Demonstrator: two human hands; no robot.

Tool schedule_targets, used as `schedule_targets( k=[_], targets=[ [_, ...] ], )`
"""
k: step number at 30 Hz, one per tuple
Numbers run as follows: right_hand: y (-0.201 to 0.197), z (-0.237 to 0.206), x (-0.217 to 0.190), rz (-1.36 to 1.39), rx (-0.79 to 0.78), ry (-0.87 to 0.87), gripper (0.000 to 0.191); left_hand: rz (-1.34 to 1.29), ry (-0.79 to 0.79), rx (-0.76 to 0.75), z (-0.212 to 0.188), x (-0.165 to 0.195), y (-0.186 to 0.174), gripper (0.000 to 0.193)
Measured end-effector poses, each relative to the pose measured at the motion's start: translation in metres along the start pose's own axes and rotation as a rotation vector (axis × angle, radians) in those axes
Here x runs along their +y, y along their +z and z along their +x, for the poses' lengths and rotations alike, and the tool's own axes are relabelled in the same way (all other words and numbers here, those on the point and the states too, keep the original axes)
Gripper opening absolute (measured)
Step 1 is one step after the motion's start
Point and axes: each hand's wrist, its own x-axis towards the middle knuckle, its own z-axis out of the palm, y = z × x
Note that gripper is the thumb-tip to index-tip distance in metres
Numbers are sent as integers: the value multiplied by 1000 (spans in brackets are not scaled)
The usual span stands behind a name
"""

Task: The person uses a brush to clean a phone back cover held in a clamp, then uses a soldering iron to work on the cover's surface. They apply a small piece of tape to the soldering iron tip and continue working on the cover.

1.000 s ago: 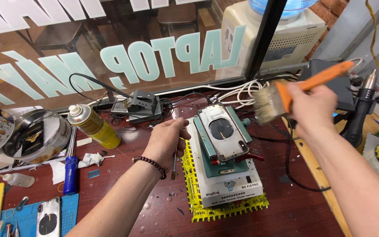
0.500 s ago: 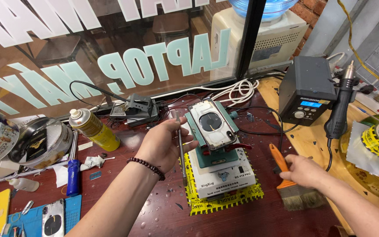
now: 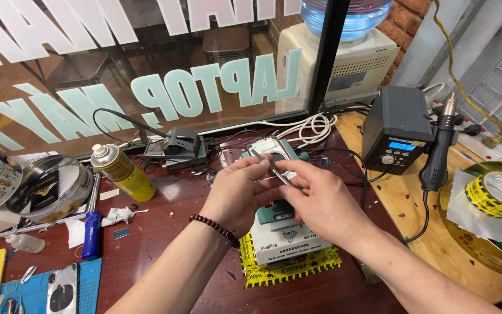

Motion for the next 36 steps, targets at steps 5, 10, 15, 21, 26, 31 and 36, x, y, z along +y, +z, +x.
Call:
schedule_targets(
  k=[5,10,15,21,26,31,36],
  targets=[
    [-4,-7,-9,-85,-100,63,46,108,-12,109,-6,6,-7,10],
    [-8,-7,-5,-130,-160,117,44,75,-26,163,-6,4,-9,12],
    [-16,0,4,-51,-90,1,41,6,12,26,2,4,-10,12],
    [-11,-3,5,-52,74,-66,34,-95,38,-82,5,9,-11,9],
    [-5,-3,-3,-122,174,-132,32,-113,39,-84,5,14,-10,13],
    [-1,-1,-8,-122,165,-122,35,-110,45,-63,3,18,-12,13],
    [6,2,-9,-106,114,-28,40,-100,3,15,6,18,-14,15]
  ],
)
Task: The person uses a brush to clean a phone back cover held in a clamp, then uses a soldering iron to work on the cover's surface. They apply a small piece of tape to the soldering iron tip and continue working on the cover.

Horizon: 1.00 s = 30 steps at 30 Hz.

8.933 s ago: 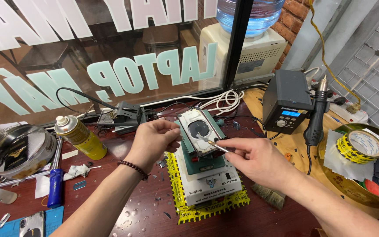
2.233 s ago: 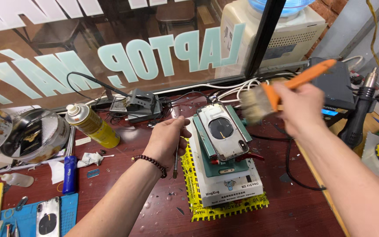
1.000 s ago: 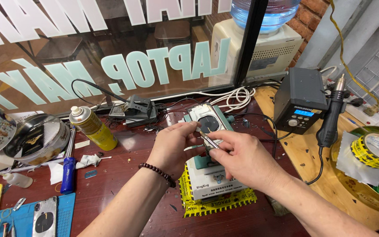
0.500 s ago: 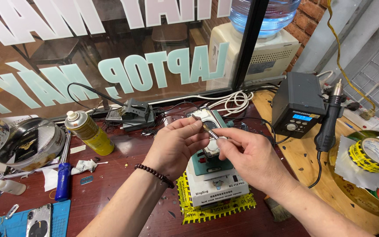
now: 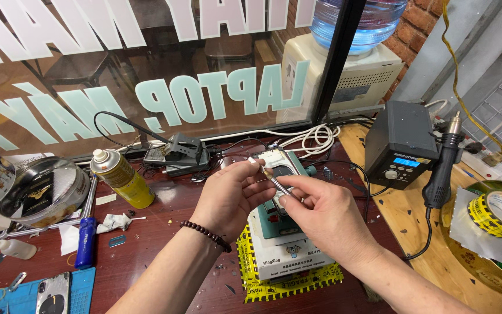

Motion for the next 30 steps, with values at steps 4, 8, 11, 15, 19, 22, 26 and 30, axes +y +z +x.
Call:
schedule_targets(
  k=[4,8,11,15,19,22,26,30],
  targets=[
    [7,4,2,5,-27,-4,37,-20,-29,72,6,-4,-4,15],
    [16,3,3,-8,-18,-11,33,-28,-40,88,14,-6,-10,17],
    [19,5,3,-28,-17,-14,33,-25,-56,107,17,-6,-13,18],
    [21,10,1,-15,-52,-86,39,27,-46,114,18,-5,-15,16],
    [17,17,4,12,-231,180,43,177,-46,98,17,-8,-20,21],
    [7,29,14,4,-216,131,48,411,99,225,22,-11,-23,31],
    [-19,66,40,1,-29,129,50,953,415,345,30,-11,-28,45],
    [-34,102,63,-174,-12,77,45,1210,356,278,46,-12,-23,58]
  ],
)
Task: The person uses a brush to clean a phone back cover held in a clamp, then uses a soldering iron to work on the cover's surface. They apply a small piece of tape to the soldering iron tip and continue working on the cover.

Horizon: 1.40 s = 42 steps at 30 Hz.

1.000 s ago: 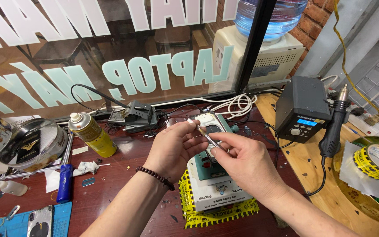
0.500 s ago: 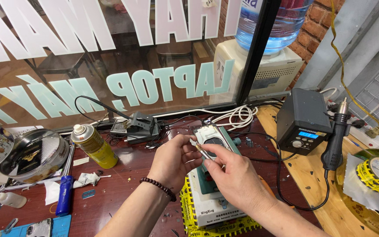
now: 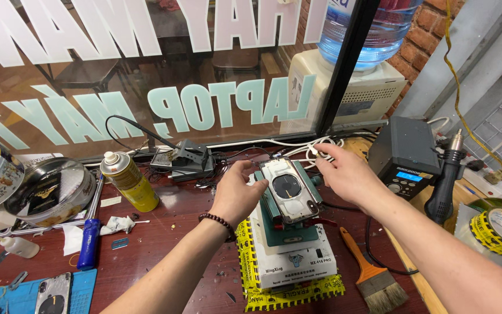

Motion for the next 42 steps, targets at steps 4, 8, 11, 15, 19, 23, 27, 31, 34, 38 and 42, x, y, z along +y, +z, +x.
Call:
schedule_targets(
  k=[4,8,11,15,19,23,27,31,34,38,42],
  targets=[
    [1,18,5,-115,-125,32,46,-4,-64,-109,6,0,8,59],
    [13,26,-1,-188,-209,76,44,-22,-44,-107,6,2,10,55],
    [21,28,-6,-405,-107,-179,33,-120,-208,-183,9,6,10,55],
    [20,18,-17,-429,-125,-110,33,-233,-239,-232,10,6,11,55],
    [21,-4,-31,-486,-112,-44,37,-302,-233,-229,10,1,15,53],
    [17,-14,-29,-534,-126,-14,38,-291,-229,-211,10,-2,19,54],
    [13,-5,-11,-557,-123,-96,38,-342,-233,-212,8,-2,21,54],
    [7,10,-1,-191,-219,12,35,-332,-247,-176,6,2,21,52],
    [1,14,-1,118,-230,204,41,-353,-264,-192,4,4,21,52],
    [11,19,-9,86,-192,129,41,-344,-259,-190,5,3,21,53],
    [19,19,-10,-12,-192,168,38,-402,-268,-210,7,-3,21,54]
  ],
)
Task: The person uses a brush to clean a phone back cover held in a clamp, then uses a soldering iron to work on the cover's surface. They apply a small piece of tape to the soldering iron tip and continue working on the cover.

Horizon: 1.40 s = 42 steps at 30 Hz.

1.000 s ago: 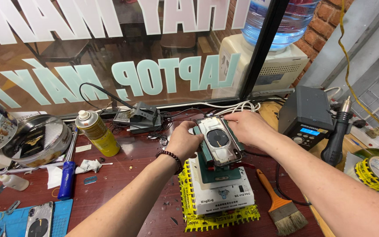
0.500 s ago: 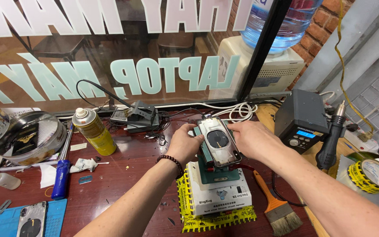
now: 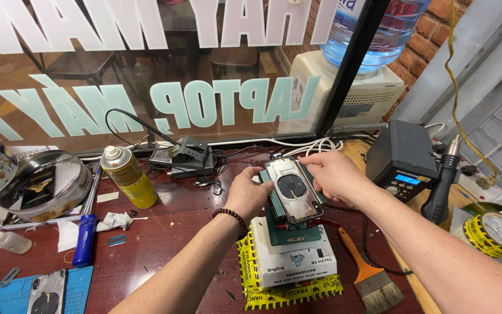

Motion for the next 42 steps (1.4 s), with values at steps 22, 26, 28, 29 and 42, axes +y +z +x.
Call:
schedule_targets(
  k=[22,26,28,29,42],
  targets=[
    [-4,-65,-4,240,-24,-86,39,329,485,394,-13,3,-1,39],
    [16,-86,-6,402,-77,-153,37,-395,85,-111,-21,11,2,23],
    [23,-89,-6,461,-115,-186,37,-573,34,-301,-26,12,0,17],
    [25,-91,-5,491,-131,-199,36,-574,31,-294,-29,11,-1,17],
    [23,-97,-14,348,-394,-209,33,-160,162,175,-47,26,-51,25]
  ],
)
